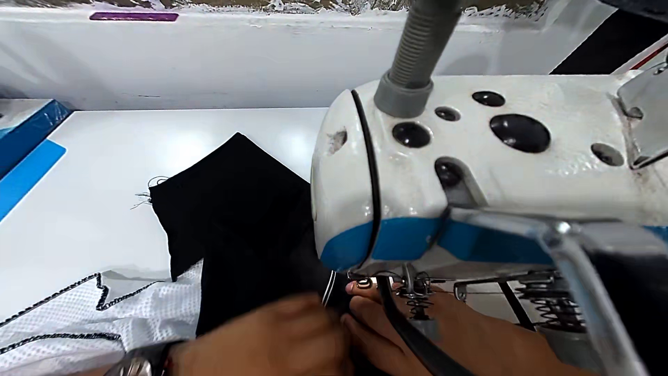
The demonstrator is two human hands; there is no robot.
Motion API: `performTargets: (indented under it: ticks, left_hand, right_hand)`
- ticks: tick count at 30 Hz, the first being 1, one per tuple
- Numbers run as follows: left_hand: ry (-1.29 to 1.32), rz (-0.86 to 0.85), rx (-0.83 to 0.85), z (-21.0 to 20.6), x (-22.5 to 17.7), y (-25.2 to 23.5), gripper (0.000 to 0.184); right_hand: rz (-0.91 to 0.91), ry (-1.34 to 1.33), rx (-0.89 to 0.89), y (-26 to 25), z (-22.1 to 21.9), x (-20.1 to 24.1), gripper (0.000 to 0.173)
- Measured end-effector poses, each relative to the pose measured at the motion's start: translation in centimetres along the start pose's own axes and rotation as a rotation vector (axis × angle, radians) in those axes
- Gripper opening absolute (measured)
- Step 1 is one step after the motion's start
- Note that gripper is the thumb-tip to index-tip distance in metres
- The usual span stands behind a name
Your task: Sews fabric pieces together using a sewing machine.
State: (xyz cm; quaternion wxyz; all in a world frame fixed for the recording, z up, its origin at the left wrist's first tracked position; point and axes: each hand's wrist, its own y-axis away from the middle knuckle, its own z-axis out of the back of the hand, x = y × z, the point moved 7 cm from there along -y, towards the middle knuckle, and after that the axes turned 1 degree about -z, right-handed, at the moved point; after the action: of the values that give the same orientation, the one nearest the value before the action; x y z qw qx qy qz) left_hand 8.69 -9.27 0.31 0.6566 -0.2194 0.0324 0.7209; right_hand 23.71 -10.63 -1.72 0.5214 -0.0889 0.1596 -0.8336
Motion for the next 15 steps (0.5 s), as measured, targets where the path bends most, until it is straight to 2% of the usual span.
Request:
performTargets:
  ticks: [2,4,8,12,15]
  left_hand:
    - [-0.220,0.036,-0.047,-0.8,2.6,0.5,0.071]
    - [-0.327,0.035,-0.075,-1.1,3.1,0.8,0.070]
    - [-0.291,0.041,-0.052,-1.5,2.0,1.0,0.070]
    - [-0.220,0.019,-0.043,-1.5,1.9,1.1,0.069]
    - [-0.244,0.086,-0.043,-1.6,2.2,0.8,0.072]
  right_hand:
    - [-0.064,0.002,-0.024,0.6,0.3,-0.8,0.021]
    - [-0.104,-0.035,-0.010,1.0,0.5,-1.6,0.020]
    - [-0.100,-0.134,0.086,0.7,1.1,-2.2,0.021]
    - [-0.095,-0.166,0.105,0.8,0.5,-2.2,0.021]
    - [-0.103,-0.148,0.121,0.8,0.6,-2.1,0.021]
